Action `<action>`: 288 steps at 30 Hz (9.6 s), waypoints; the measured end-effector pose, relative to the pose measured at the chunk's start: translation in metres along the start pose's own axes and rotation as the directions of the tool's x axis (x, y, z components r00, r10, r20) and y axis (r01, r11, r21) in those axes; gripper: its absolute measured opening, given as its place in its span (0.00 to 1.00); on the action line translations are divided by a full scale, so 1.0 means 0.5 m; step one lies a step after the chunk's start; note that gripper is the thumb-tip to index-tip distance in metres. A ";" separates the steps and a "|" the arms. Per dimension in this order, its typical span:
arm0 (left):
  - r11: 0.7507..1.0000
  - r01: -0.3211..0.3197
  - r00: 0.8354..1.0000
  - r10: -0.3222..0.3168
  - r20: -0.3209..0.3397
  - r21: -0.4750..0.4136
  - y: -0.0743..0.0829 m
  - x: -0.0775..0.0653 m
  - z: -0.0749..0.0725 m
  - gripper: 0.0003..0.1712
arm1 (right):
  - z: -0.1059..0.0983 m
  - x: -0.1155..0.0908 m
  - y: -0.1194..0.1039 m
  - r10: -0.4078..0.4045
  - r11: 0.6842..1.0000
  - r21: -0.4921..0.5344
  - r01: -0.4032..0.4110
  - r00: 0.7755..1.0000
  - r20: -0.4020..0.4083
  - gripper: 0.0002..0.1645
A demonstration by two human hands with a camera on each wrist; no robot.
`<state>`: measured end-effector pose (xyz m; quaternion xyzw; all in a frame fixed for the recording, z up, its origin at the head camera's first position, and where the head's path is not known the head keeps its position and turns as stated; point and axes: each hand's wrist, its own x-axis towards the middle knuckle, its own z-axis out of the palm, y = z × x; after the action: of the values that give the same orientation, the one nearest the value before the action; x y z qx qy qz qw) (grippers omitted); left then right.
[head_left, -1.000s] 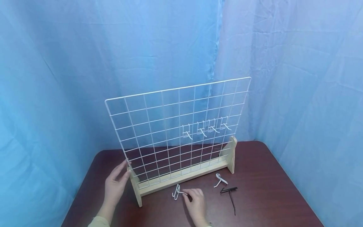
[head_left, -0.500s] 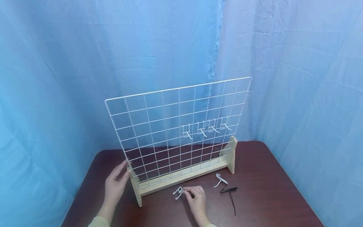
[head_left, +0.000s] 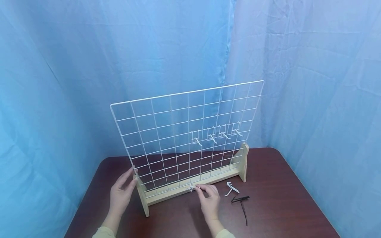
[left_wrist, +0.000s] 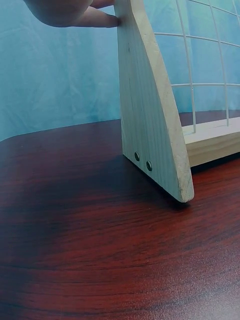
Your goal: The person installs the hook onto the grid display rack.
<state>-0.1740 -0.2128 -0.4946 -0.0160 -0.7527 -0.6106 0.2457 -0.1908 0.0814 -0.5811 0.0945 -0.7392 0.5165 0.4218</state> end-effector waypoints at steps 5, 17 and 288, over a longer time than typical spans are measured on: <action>1.000 -0.021 1.000 0.021 0.010 0.003 -0.024 0.002 -0.004 0.26 | -0.009 0.053 -0.083 0.009 0.997 0.071 -0.004 0.997 -0.073 0.11; 0.999 -0.006 1.000 0.005 0.008 0.044 -0.029 0.004 -0.005 0.26 | -0.009 0.127 -0.159 -0.024 0.997 0.072 0.034 0.991 -0.134 0.11; 0.995 -0.039 0.999 0.039 0.010 0.087 -0.029 0.002 -0.006 0.24 | -0.362 -0.038 0.168 0.378 0.681 -0.704 -0.199 0.920 0.106 0.10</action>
<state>-0.1785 -0.2197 -0.5071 -0.0224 -0.7792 -0.5721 0.2550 -0.1318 0.2663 -0.6323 -0.1228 -0.9274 0.2539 0.2458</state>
